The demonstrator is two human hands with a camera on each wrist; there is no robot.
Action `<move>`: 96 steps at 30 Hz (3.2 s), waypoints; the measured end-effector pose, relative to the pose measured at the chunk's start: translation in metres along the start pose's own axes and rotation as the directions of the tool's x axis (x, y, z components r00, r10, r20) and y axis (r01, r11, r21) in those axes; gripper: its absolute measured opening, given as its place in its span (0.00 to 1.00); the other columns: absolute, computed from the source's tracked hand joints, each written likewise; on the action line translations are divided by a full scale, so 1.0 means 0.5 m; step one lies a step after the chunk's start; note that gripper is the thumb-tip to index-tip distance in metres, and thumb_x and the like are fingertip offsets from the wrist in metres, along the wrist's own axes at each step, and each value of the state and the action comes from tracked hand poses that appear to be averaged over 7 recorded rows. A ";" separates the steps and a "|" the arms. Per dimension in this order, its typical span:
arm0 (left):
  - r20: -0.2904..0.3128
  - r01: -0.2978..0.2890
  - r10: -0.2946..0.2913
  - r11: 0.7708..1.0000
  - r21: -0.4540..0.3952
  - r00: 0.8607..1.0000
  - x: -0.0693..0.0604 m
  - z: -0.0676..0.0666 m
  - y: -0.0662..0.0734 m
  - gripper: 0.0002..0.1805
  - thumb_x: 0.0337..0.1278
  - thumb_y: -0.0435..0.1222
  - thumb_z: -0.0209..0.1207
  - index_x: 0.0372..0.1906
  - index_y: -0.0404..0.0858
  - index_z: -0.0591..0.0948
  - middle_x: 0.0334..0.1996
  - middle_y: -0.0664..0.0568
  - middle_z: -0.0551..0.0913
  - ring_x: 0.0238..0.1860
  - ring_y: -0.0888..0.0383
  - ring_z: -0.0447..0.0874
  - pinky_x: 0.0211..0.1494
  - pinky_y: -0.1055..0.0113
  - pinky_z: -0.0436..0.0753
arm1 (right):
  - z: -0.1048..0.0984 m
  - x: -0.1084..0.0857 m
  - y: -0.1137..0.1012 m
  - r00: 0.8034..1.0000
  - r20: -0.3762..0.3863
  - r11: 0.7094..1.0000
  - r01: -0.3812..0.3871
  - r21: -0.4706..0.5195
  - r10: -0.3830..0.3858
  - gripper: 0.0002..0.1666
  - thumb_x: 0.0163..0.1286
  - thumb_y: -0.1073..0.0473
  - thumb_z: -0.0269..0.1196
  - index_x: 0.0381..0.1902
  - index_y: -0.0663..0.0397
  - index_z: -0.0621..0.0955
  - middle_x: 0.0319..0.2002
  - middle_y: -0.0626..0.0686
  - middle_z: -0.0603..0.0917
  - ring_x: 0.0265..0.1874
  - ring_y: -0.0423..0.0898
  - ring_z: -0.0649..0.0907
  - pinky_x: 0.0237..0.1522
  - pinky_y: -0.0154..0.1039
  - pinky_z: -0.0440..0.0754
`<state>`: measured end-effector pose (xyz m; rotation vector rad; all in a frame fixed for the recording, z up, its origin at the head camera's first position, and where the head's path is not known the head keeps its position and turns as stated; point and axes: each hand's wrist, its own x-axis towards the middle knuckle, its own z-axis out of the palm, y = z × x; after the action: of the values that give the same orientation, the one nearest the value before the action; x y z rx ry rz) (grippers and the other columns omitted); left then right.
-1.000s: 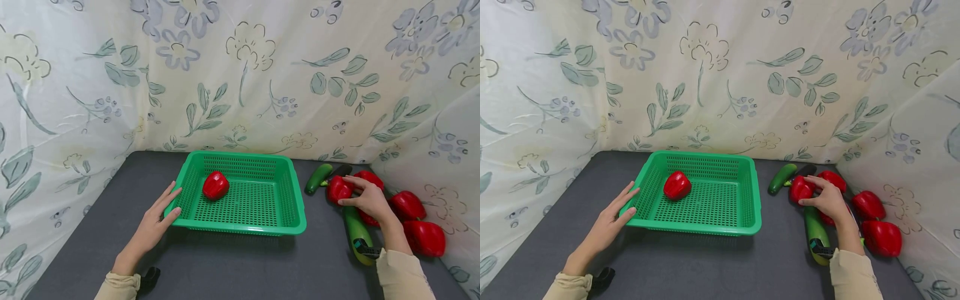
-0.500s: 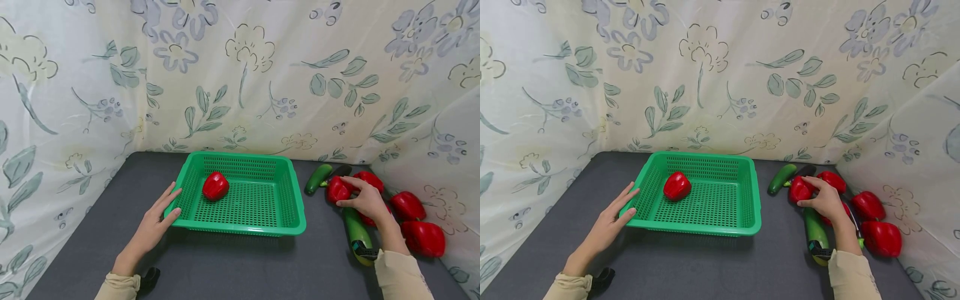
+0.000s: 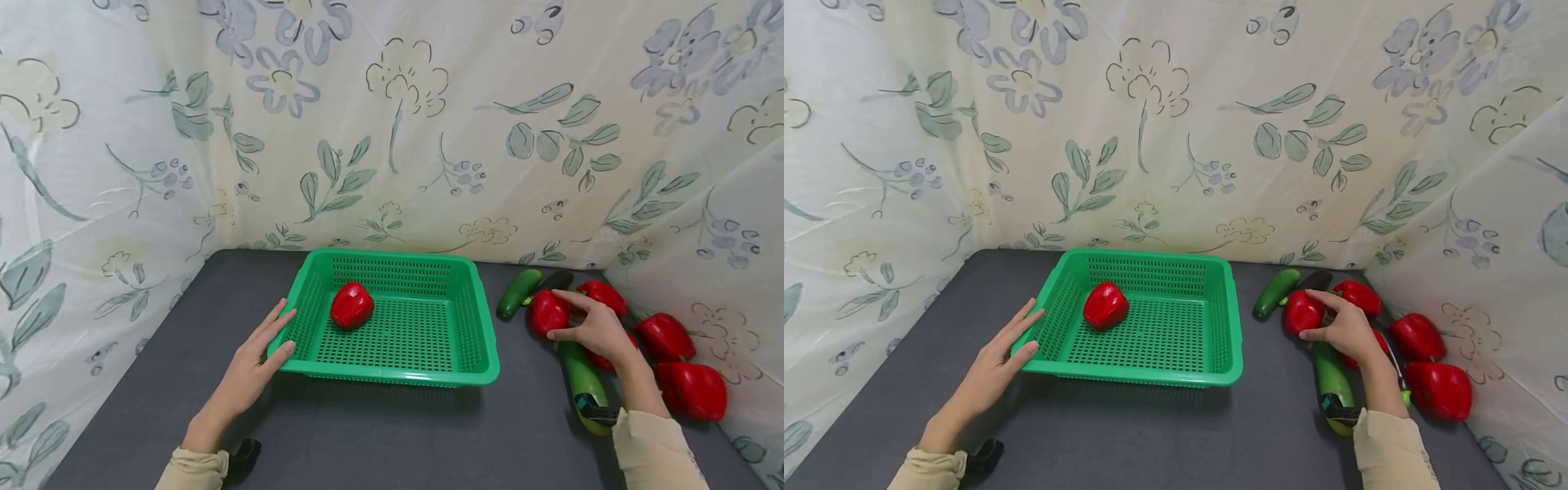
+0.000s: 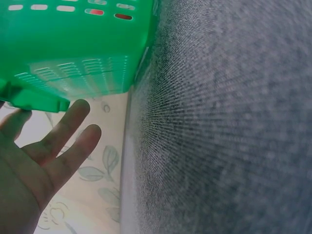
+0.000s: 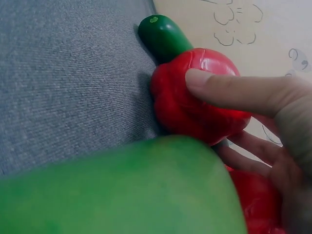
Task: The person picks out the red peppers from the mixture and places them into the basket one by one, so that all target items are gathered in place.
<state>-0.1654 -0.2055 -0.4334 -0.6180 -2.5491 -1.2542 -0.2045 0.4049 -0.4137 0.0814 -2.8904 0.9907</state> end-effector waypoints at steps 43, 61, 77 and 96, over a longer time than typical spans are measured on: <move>-0.003 -0.006 0.006 1.000 0.000 1.000 0.000 0.002 -0.005 0.30 0.72 0.41 0.54 0.76 0.51 0.62 0.77 0.59 0.51 0.72 0.51 0.55 0.48 0.46 0.71 | -0.003 -0.013 -0.002 0.997 -0.056 0.987 0.054 0.151 -0.046 0.54 0.55 0.46 0.76 0.75 0.45 0.64 0.64 0.63 0.70 0.52 0.62 0.75 0.38 0.40 0.81; -0.009 -0.010 0.010 1.000 0.003 1.000 0.000 0.004 -0.011 0.31 0.72 0.42 0.54 0.76 0.52 0.63 0.77 0.62 0.50 0.74 0.52 0.51 0.56 0.42 0.69 | -0.007 -0.020 -0.002 0.998 -0.053 0.985 0.025 0.170 -0.016 0.53 0.57 0.45 0.74 0.77 0.43 0.61 0.68 0.62 0.67 0.55 0.61 0.75 0.39 0.32 0.79; -0.009 -0.007 0.007 1.000 0.004 1.000 0.001 0.004 -0.006 0.30 0.72 0.42 0.54 0.76 0.52 0.63 0.77 0.63 0.50 0.72 0.55 0.56 0.49 0.50 0.71 | 0.002 -0.041 -0.044 0.993 -0.108 0.975 0.075 0.210 -0.053 0.50 0.59 0.49 0.74 0.76 0.41 0.64 0.66 0.62 0.70 0.49 0.48 0.80 0.39 0.29 0.80; -0.008 -0.002 0.002 1.000 -0.011 1.000 -0.001 0.005 -0.008 0.30 0.72 0.43 0.53 0.76 0.53 0.62 0.77 0.63 0.50 0.72 0.55 0.55 0.50 0.49 0.70 | 0.057 -0.076 -0.297 0.937 -0.211 0.853 0.341 0.395 -0.277 0.50 0.54 0.68 0.75 0.73 0.46 0.68 0.63 0.51 0.73 0.55 0.45 0.75 0.46 0.30 0.79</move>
<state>-0.1670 -0.2057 -0.4378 -0.6163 -2.5365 -1.2677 -0.1569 0.2714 -0.3493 0.4674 -2.3724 1.4649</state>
